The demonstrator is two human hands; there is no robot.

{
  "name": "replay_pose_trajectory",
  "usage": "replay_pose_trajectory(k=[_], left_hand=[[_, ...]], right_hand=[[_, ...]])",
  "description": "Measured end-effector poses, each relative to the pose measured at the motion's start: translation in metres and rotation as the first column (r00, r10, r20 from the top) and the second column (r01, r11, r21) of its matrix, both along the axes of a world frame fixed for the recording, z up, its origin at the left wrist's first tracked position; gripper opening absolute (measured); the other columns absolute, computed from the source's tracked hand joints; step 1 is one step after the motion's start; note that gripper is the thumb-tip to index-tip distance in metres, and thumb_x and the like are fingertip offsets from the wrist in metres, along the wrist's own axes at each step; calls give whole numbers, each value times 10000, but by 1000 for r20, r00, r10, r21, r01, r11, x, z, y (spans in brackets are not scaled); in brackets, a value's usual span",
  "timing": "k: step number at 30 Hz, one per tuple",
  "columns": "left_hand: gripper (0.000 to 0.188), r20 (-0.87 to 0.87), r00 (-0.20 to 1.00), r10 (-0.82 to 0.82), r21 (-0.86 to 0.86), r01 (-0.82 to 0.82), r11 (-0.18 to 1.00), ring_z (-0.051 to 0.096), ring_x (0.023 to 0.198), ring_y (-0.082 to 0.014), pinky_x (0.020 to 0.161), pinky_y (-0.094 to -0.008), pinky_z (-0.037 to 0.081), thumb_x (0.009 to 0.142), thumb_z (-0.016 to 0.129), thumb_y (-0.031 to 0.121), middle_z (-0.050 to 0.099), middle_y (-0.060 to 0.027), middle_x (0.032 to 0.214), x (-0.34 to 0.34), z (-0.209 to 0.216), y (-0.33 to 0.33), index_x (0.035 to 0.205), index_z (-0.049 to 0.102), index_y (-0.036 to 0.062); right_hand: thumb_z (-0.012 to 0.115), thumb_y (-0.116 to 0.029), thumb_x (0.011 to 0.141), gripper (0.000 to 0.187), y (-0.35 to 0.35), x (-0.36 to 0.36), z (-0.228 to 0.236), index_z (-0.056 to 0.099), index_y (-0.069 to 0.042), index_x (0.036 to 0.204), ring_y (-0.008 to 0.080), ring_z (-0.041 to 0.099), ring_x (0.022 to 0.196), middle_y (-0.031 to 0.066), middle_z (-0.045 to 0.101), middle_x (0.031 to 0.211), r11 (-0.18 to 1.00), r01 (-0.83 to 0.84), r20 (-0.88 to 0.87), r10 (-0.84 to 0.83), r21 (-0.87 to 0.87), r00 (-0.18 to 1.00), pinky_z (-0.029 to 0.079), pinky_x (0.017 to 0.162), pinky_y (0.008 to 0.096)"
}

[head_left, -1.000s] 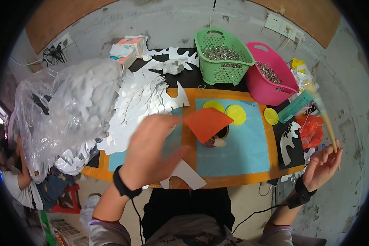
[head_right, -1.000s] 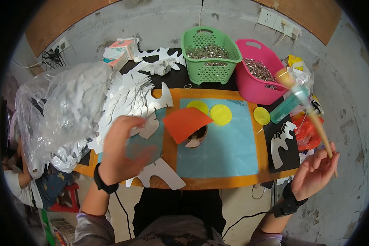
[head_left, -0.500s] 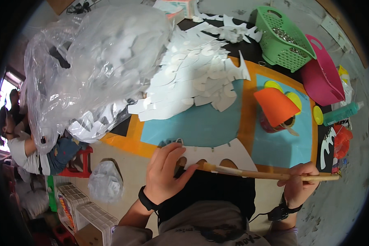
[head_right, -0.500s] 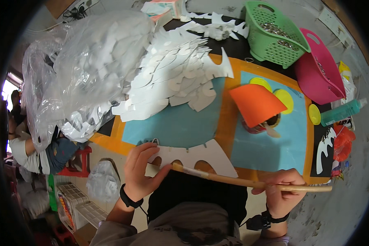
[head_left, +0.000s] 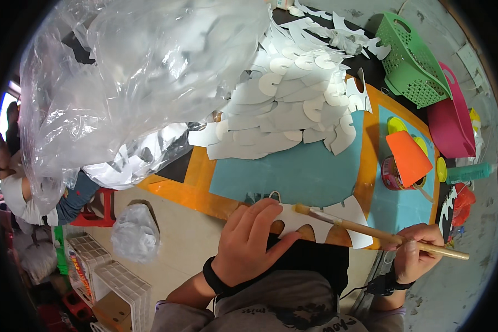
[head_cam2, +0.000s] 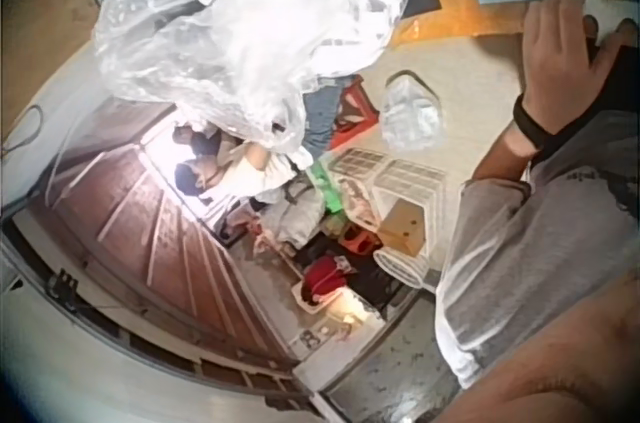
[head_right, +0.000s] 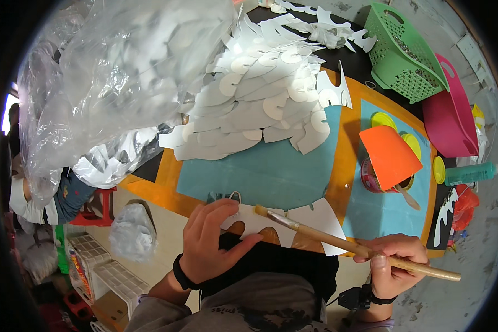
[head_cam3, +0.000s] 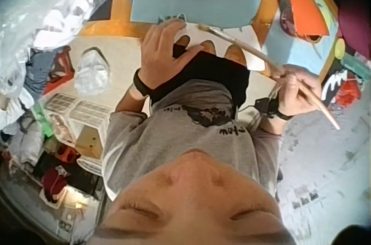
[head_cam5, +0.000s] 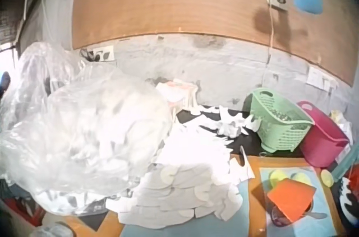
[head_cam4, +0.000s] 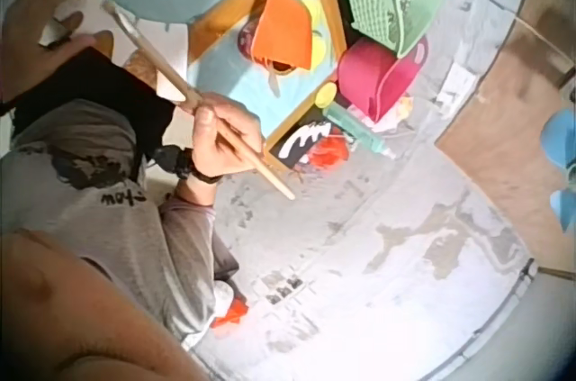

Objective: The recorder applies glue to small white material pieces and inserts metal eyelet rings.

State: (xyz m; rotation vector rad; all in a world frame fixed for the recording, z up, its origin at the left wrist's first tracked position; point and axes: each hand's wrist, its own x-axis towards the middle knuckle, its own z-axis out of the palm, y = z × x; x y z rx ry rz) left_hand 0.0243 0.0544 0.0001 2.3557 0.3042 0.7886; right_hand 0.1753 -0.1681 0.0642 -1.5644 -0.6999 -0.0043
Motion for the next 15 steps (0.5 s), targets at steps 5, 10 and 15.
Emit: replay_pose_trajectory(k=[5,10,15], left_hand=[[572,16,1000,-3,16,2,1000,629,839,-296,702,-353,516,664,884,202,645,-164,1064,0,0,1,1092,555,11],[573,15,1000,-4,23,4,1000,632,849,-301,708,-357,515,664,884,201,644,-165,1063,1,-2,0,1093,554,12],[576,0,1000,-1,21,1,1000,633,865,-307,722,-362,517,666,882,199,641,-167,1065,0,-1,-1,1098,551,12]], right_hand=[[692,-134,851,220,-3,2,5,525,10,843,188,650,532,149,627,662,995,4,54,2,-95,999,519,517,257],[719,-178,843,265,0,1,3,528,4,818,173,627,504,122,602,623,998,14,111,-6,-66,994,473,484,232],[741,-188,833,267,-2,3,6,536,-17,811,174,624,487,100,606,615,992,81,127,-69,-98,989,463,467,239]])
